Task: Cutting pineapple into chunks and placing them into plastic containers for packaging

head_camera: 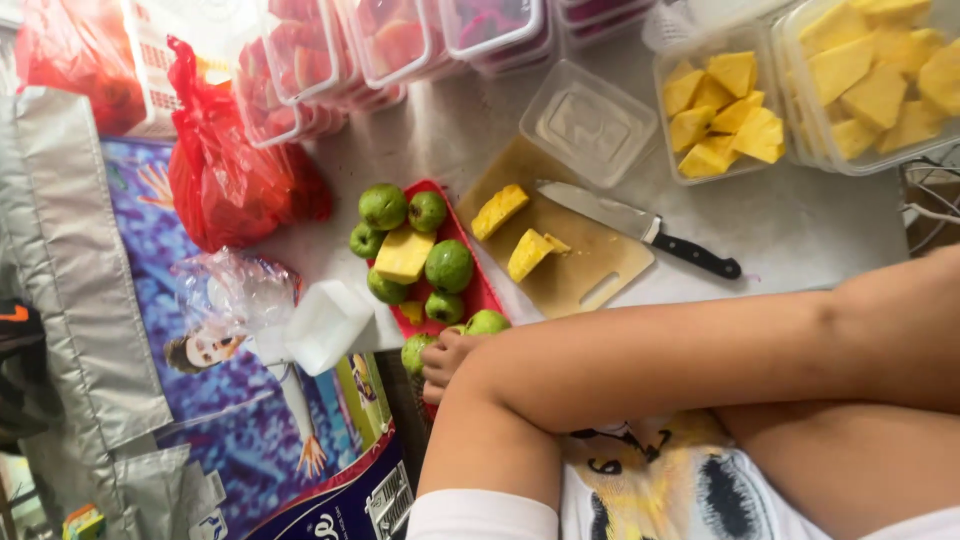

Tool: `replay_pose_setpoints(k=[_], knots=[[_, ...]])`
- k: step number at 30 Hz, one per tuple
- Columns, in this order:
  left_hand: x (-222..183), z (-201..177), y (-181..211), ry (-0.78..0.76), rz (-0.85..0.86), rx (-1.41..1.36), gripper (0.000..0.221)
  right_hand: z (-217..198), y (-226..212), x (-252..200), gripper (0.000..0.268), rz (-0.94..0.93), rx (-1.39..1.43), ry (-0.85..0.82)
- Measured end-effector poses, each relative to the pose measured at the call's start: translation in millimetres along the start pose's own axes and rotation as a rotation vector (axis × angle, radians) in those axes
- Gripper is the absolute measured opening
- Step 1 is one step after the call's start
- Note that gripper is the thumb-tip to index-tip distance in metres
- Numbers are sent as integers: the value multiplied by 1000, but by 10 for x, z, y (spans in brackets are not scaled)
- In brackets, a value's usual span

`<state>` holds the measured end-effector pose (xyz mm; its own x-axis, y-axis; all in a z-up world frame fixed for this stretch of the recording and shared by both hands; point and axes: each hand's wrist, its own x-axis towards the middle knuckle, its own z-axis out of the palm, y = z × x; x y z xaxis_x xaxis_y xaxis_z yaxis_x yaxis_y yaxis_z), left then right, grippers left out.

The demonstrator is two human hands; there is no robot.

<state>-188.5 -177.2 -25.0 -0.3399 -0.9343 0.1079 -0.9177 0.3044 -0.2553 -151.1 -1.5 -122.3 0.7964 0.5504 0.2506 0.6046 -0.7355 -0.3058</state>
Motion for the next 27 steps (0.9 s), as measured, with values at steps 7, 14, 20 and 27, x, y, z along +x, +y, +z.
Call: replay_pose_setpoints(k=[7,14,20,27], knots=[[-1707,-1700,-1013,-105,-838,-998,63,269,499,-424,13,-55,-221,106],[-2368,436,-1361,-279,-1228,-451,45,-853,1022,-841,55,927,271,-198],[-2239,732,-1451,-301,-1033,-254,35,-1267,1150,-706,86,1115,504,-107],[-2286,569,-1530,-324,-923,-288,22,-730,1414,-797,76,1063,748,76]])
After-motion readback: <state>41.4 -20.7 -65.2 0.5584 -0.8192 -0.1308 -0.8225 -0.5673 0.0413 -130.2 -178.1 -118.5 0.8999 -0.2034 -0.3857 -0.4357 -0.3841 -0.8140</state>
